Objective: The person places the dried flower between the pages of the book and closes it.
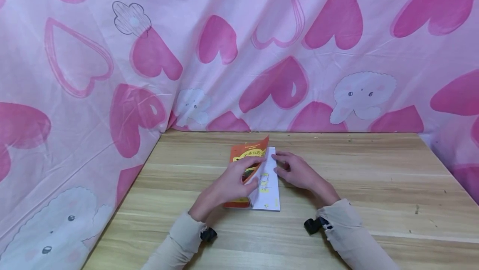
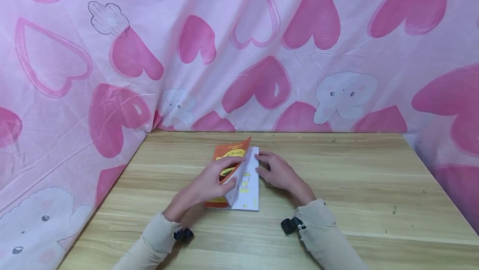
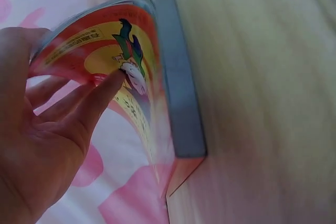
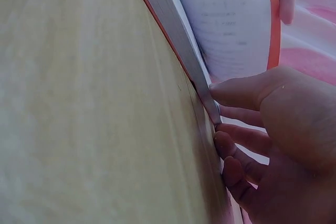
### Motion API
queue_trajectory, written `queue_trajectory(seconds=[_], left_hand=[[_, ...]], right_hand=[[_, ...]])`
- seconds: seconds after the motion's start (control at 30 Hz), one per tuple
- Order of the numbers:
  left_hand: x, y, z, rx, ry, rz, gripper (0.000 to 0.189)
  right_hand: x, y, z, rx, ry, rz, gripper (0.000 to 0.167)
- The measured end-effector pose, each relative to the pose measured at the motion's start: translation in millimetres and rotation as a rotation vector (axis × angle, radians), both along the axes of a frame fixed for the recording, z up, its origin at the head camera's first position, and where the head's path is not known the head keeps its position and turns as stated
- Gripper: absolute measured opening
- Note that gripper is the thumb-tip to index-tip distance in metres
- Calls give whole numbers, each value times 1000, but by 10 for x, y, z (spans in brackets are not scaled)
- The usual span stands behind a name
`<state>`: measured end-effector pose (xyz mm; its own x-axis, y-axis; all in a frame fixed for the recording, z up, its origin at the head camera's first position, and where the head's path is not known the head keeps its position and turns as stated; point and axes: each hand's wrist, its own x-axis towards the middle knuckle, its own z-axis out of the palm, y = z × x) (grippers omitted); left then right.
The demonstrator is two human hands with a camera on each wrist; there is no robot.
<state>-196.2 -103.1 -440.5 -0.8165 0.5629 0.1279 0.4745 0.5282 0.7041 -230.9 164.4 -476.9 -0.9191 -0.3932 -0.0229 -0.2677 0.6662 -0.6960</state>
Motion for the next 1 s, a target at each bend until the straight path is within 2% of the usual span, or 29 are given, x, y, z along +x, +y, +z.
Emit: queue_trajectory(seconds=[0.23, 0.43, 0.53, 0.67, 1.0], left_hand=[[43, 49, -45, -28, 15, -30, 60], [78, 97, -59, -40, -7, -99, 54], [91, 120, -70, -94, 26, -109, 54], [107, 139, -82, -133, 25, -108, 51], [113, 162, -90, -148, 66, -164, 49]], right_hand=[[-6, -1, -2, -6, 8, -3, 55], [-18, 1, -25, 9, 28, -1, 54], [-23, 2, -32, 22, 38, 7, 55], [-27, -3, -33, 16, 44, 12, 54], [-40, 7, -40, 27, 72, 20, 52]])
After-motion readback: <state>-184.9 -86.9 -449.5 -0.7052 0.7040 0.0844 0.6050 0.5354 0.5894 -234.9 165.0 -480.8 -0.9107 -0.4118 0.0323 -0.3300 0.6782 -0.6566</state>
